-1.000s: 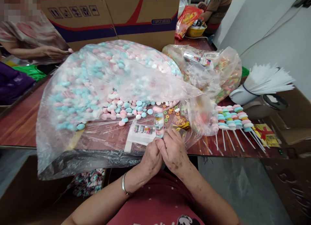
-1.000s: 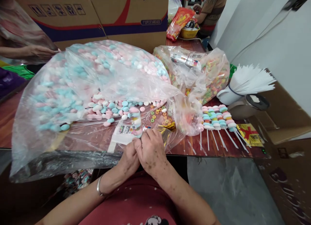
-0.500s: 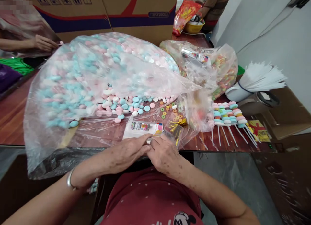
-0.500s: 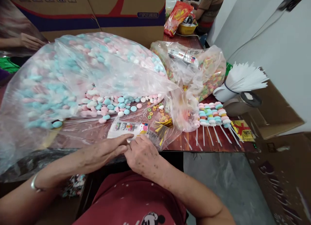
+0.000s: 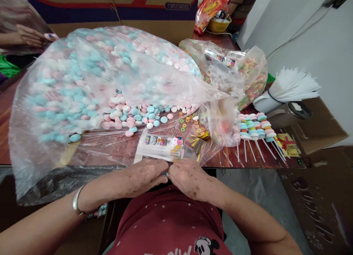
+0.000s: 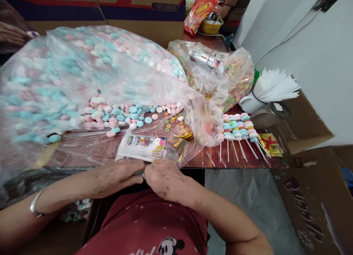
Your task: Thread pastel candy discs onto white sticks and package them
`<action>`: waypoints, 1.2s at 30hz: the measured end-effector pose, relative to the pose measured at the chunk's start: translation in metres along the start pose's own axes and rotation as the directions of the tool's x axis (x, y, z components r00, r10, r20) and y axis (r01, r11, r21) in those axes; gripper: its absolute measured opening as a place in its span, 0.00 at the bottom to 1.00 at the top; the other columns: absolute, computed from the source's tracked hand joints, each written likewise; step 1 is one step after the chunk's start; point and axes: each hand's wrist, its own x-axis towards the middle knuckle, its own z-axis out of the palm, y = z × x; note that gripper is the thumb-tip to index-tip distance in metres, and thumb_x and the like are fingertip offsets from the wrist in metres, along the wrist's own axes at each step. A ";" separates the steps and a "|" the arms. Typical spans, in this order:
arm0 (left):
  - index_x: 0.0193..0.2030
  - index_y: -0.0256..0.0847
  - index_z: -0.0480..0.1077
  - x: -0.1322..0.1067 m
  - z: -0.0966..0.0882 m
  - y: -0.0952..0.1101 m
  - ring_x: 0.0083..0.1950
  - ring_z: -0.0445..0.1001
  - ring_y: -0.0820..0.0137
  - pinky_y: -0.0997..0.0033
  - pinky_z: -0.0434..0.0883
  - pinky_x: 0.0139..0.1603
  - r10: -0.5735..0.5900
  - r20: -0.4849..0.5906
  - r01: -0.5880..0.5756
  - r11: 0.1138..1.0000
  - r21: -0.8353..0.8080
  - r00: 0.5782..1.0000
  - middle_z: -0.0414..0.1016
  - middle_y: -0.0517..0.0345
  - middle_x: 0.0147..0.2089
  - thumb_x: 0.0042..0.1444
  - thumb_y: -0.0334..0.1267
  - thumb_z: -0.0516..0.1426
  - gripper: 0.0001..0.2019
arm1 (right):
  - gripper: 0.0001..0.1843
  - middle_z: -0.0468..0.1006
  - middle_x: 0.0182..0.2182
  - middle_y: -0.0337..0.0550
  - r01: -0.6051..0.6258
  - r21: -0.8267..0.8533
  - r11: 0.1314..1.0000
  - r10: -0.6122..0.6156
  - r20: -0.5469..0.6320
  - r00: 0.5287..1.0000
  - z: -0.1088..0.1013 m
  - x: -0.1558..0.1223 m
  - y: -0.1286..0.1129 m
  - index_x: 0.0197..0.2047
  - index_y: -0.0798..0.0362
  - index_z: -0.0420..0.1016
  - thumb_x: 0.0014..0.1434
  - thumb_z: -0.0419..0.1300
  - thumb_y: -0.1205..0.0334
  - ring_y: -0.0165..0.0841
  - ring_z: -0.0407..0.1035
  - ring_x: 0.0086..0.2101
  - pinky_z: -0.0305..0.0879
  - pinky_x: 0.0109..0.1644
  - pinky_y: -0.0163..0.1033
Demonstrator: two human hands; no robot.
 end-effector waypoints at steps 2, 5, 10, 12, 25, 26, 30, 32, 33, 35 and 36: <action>0.36 0.38 0.66 0.000 0.006 0.003 0.30 0.71 0.68 0.70 0.68 0.31 0.073 -0.077 -0.060 0.986 0.155 0.994 0.73 0.54 0.33 0.66 0.33 0.48 0.09 | 0.11 0.70 0.23 0.38 -0.129 0.249 0.960 0.113 0.075 0.991 -0.003 0.002 0.004 0.27 0.54 0.67 0.61 0.50 0.68 0.29 0.60 0.25 0.55 0.30 0.36; 0.43 0.36 0.68 0.000 0.009 0.011 0.32 0.71 0.66 0.67 0.70 0.32 0.203 -0.209 -0.113 0.920 0.375 0.957 0.73 0.52 0.35 0.65 0.28 0.46 0.10 | 0.13 0.65 0.21 0.34 -0.259 0.687 0.679 0.203 0.163 0.966 -0.005 0.002 0.010 0.25 0.54 0.64 0.61 0.49 0.66 0.26 0.60 0.24 0.55 0.30 0.32; 0.52 0.34 0.67 0.002 0.015 0.012 0.39 0.75 0.64 0.65 0.74 0.39 0.366 -0.374 -0.164 0.865 0.474 0.852 0.76 0.47 0.39 0.64 0.26 0.47 0.14 | 0.14 0.62 0.20 0.32 -0.256 0.851 0.459 0.221 0.170 0.960 -0.004 -0.005 0.012 0.24 0.54 0.63 0.62 0.49 0.63 0.24 0.56 0.23 0.54 0.27 0.31; 0.48 0.37 0.70 0.002 0.017 0.007 0.37 0.74 0.67 0.69 0.73 0.38 0.288 -0.427 -0.134 0.925 0.355 0.857 0.76 0.50 0.37 0.63 0.27 0.49 0.12 | 0.15 0.66 0.22 0.34 -0.236 0.796 0.558 0.263 0.101 0.960 -0.009 -0.010 0.017 0.26 0.54 0.66 0.64 0.49 0.59 0.25 0.60 0.25 0.56 0.30 0.31; 0.27 0.38 0.73 0.002 0.008 0.019 0.12 0.54 0.81 0.83 0.50 0.10 -0.698 -0.109 0.208 0.353 -0.912 0.707 0.69 0.62 0.17 0.51 0.47 0.62 0.13 | 0.12 0.76 0.35 0.50 -0.391 -0.522 0.758 0.302 -0.251 0.920 -0.037 -0.020 0.095 0.40 0.57 0.76 0.64 0.51 0.72 0.39 0.65 0.38 0.55 0.40 0.40; 0.27 0.38 0.73 0.003 0.010 0.018 0.12 0.54 0.82 0.83 0.50 0.10 -0.700 -0.095 0.206 0.333 -0.920 0.708 0.69 0.62 0.17 0.51 0.47 0.62 0.13 | 0.12 0.76 0.35 0.50 -0.389 -0.532 0.752 0.294 -0.257 0.920 -0.039 -0.020 0.094 0.39 0.57 0.76 0.65 0.51 0.72 0.39 0.64 0.39 0.55 0.39 0.40; 0.28 0.37 0.73 0.003 0.014 0.014 0.12 0.54 0.82 0.84 0.51 0.10 -0.695 -0.064 0.208 0.300 -0.931 0.716 0.69 0.61 0.17 0.51 0.48 0.63 0.15 | 0.12 0.75 0.35 0.50 -0.369 -0.547 0.751 0.287 -0.233 0.929 -0.050 -0.021 0.088 0.37 0.56 0.76 0.64 0.51 0.73 0.40 0.63 0.39 0.54 0.37 0.41; 0.28 0.37 0.72 0.003 0.016 0.013 0.12 0.55 0.82 0.84 0.51 0.09 -0.697 -0.046 0.208 0.277 -0.938 0.716 0.70 0.60 0.17 0.50 0.49 0.63 0.16 | 0.13 0.75 0.36 0.51 -0.386 -0.561 0.732 0.315 -0.223 0.922 -0.055 -0.021 0.085 0.36 0.56 0.77 0.63 0.51 0.73 0.40 0.63 0.39 0.53 0.35 0.41; 0.28 0.36 0.72 0.004 0.016 0.012 0.12 0.56 0.81 0.84 0.51 0.09 -0.698 -0.041 0.205 0.265 -0.942 0.715 0.71 0.59 0.18 0.50 0.50 0.63 0.16 | 0.13 0.75 0.36 0.51 -0.400 -0.566 0.721 0.334 -0.221 0.916 -0.057 -0.021 0.083 0.35 0.56 0.77 0.64 0.51 0.73 0.40 0.63 0.39 0.52 0.34 0.41; 0.29 0.36 0.72 0.005 0.017 0.012 0.13 0.59 0.80 0.84 0.52 0.08 -0.701 -0.039 0.189 0.245 -0.951 0.712 0.72 0.57 0.20 0.49 0.49 0.63 0.16 | 0.14 0.75 0.36 0.51 -0.422 -0.570 0.705 0.363 -0.221 0.905 -0.059 -0.021 0.081 0.34 0.55 0.77 0.64 0.50 0.72 0.40 0.64 0.39 0.50 0.32 0.41; 0.29 0.36 0.71 0.006 0.017 0.012 0.14 0.61 0.79 0.84 0.52 0.08 -0.702 -0.041 0.178 0.237 -0.955 0.711 0.73 0.57 0.21 0.49 0.49 0.64 0.16 | 0.14 0.75 0.35 0.50 -0.435 -0.564 0.702 0.376 -0.225 0.899 -0.060 -0.022 0.081 0.34 0.55 0.77 0.64 0.50 0.72 0.40 0.64 0.39 0.49 0.31 0.41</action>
